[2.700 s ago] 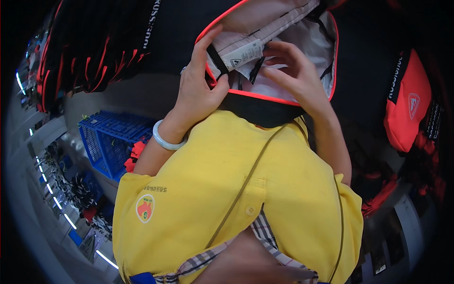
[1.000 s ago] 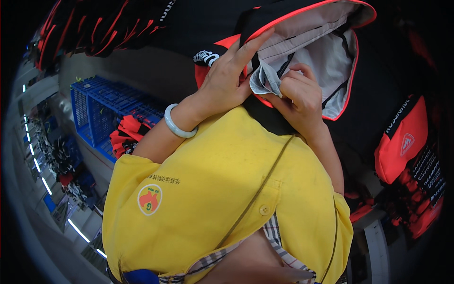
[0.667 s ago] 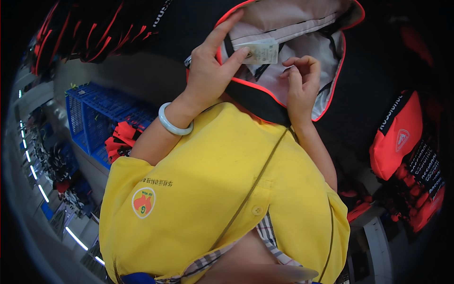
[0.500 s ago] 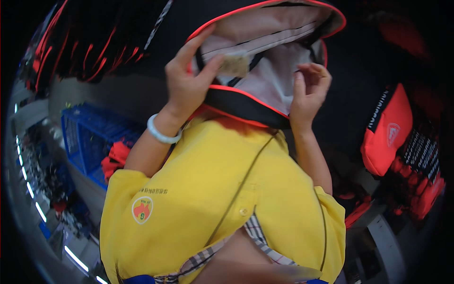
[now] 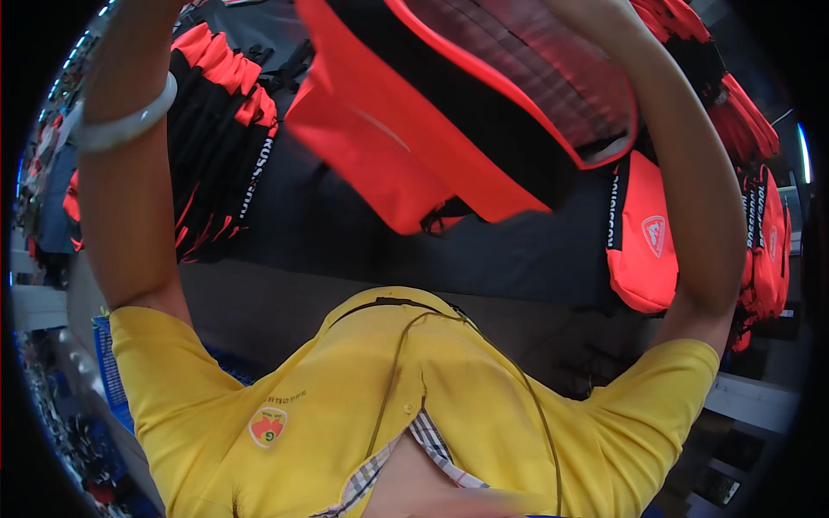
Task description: Inspecting and tagging red backpacks on a factory table, checking zippers and compartments.
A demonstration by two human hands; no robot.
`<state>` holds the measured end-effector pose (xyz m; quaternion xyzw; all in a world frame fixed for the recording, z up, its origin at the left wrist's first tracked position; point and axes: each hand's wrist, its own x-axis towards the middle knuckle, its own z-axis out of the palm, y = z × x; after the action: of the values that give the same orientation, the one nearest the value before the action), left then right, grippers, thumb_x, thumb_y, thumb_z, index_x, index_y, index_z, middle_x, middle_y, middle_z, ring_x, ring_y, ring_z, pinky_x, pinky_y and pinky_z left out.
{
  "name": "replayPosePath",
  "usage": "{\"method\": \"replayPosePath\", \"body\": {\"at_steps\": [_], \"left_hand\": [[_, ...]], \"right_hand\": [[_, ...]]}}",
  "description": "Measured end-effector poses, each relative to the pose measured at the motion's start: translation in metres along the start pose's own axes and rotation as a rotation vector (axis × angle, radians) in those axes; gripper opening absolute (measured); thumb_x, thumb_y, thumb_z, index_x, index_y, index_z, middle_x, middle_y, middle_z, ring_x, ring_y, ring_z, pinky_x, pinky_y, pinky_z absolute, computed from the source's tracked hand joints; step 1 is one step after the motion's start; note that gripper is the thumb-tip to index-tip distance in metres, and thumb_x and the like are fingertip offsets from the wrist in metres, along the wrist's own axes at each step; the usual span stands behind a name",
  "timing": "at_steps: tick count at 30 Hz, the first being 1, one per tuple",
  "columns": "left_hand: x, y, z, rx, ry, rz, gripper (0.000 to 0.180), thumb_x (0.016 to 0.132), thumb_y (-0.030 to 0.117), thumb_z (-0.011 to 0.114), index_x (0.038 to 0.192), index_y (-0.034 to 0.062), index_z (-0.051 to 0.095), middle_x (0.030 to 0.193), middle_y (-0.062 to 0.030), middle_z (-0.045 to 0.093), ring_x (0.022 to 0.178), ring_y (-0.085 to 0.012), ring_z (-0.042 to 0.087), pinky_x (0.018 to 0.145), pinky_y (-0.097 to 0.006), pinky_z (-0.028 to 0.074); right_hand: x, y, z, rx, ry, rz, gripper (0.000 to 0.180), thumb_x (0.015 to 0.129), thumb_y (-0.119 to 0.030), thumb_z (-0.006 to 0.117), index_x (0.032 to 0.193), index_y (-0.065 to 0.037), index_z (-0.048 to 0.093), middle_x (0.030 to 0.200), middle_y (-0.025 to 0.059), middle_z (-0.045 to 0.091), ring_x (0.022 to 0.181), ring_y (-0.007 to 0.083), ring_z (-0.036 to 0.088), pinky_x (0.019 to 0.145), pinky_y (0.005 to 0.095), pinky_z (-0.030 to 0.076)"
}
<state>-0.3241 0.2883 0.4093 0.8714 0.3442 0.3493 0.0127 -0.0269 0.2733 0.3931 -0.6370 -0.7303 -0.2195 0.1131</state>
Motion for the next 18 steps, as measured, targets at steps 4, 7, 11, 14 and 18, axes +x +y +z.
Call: {"method": "replayPosePath", "body": {"at_steps": [4,7,11,14,18], "left_hand": [[-0.084,0.078,0.044,-0.18,-0.231,0.07,0.05,0.09,0.037,0.064,0.122,-0.0003,0.055,0.113,-0.0235,0.062,0.105,-0.0343,0.061,0.089,-0.038,0.048],[-0.062,0.127,0.192,-0.551,0.268,0.154,0.043,0.084,0.032,0.073,0.098,-0.0051,0.057,0.087,-0.0221,0.062,0.079,-0.0373,0.063,0.074,-0.041,0.052],[-0.097,0.104,0.215,-0.823,-0.216,-0.181,0.041,0.083,0.026,0.077,0.101,-0.0036,0.055,0.093,-0.016,0.06,0.084,-0.0287,0.06,0.079,-0.034,0.048],[-0.109,0.09,0.214,-1.034,-0.277,-0.084,0.03,0.089,0.022,0.07,0.104,-0.0011,0.058,0.095,-0.0088,0.06,0.086,-0.0182,0.056,0.081,-0.027,0.044],[-0.116,0.068,0.209,-1.463,-0.396,-0.314,0.017,0.098,0.02,0.061,0.093,0.0043,0.06,0.083,0.0076,0.053,0.078,-0.0005,0.046,0.071,-0.019,0.04]], "right_hand": [[0.012,0.054,0.038,0.861,-0.148,-0.043,0.039,0.088,-0.013,0.052,0.123,0.004,0.058,0.105,0.0244,0.068,0.098,0.0346,0.066,0.087,0.0377,0.05],[-0.019,0.069,0.084,0.524,0.065,0.517,0.054,0.089,-0.014,0.055,0.139,0.001,0.044,0.105,0.0201,0.069,0.1,0.0328,0.064,0.088,0.0365,0.048],[-0.084,0.109,0.083,0.737,0.031,0.614,0.048,0.09,-0.031,0.06,0.13,-0.005,0.054,0.103,0.0138,0.066,0.092,0.0237,0.064,0.084,0.0378,0.051],[-0.126,0.098,0.067,0.687,0.06,0.575,0.043,0.094,-0.042,0.058,0.117,-0.006,0.062,0.093,0.011,0.064,0.077,0.02,0.062,0.073,0.0387,0.053],[-0.204,0.065,0.043,0.18,0.049,0.435,0.03,0.088,-0.036,0.067,0.084,-0.006,0.07,0.079,0.0082,0.063,0.086,0.0262,0.061,0.071,0.036,0.047]]}}
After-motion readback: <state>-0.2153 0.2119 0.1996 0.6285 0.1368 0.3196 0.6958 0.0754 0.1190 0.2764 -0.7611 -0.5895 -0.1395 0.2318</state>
